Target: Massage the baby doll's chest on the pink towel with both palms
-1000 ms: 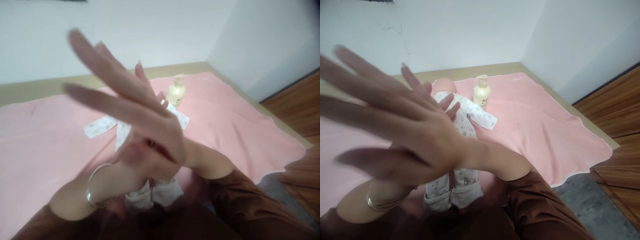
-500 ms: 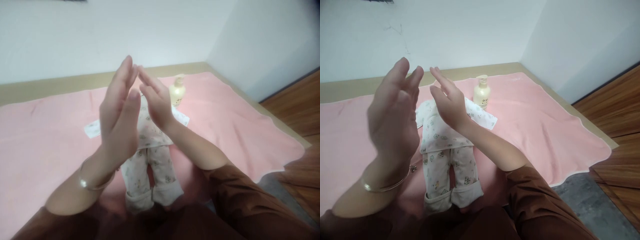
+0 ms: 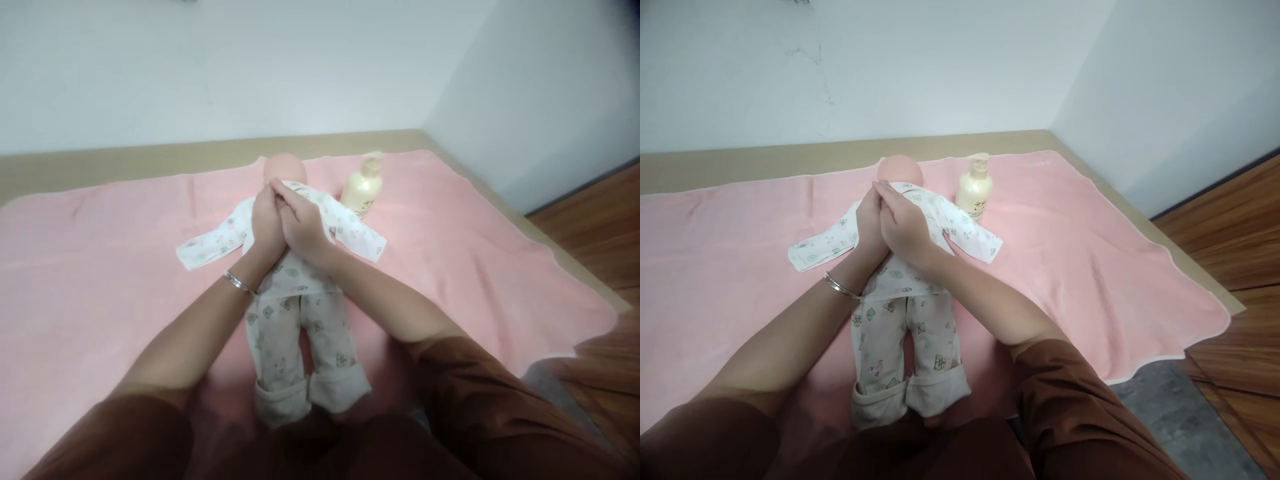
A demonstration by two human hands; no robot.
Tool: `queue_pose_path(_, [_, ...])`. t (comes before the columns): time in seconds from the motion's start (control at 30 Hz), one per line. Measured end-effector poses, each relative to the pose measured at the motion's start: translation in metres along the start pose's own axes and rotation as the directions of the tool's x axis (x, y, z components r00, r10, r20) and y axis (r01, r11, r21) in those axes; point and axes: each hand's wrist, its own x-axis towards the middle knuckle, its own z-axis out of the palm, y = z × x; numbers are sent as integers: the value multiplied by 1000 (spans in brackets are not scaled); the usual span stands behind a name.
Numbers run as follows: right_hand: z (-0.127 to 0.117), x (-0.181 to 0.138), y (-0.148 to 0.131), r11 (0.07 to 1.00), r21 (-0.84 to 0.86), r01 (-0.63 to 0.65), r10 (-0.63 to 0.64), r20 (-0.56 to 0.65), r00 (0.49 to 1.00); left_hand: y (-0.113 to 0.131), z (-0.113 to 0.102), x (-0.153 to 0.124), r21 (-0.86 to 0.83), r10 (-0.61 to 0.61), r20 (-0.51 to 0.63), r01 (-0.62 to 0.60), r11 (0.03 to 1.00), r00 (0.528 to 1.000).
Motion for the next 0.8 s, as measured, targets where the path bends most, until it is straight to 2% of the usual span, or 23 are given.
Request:
queue_pose_path(0.17, [-1,-3,-2,995,-93,31,-26,55,998,6,-6,-4,47,1,7,-1,999,1000])
queue_pose_path(0.33, [-4,12,13,961,-250,120,-80,163,983,-5,-10,-7,45,19,41,-21,999,999])
queue_pose_path(0.4, [-8,21,24,932,-340,129,-58,211,976,-13,-12,-9,-10,37,14,-37,999,999])
queue_pose_path(0.5, [-12,24,31,885,-458,89,16,219,976,-23,-14,-12,-49,-9,6,10,999,1000])
queue_pose_path(0.57, [-9,14,24,847,-526,76,35,199,979,-27,-16,-13,-60,-66,11,67,996,998])
queue_pose_path(0.63, [-3,-1,11,811,-573,116,6,206,978,-28,-17,-15,-132,-126,0,125,983,992])
queue_pose_path(0.73, [4,-19,-6,787,-573,229,-69,287,955,-26,-18,-17,-295,-201,-12,188,937,980])
queue_pose_path(0.8, [3,-19,-8,793,-544,274,-93,336,937,-25,-19,-17,-321,-224,-19,206,924,974])
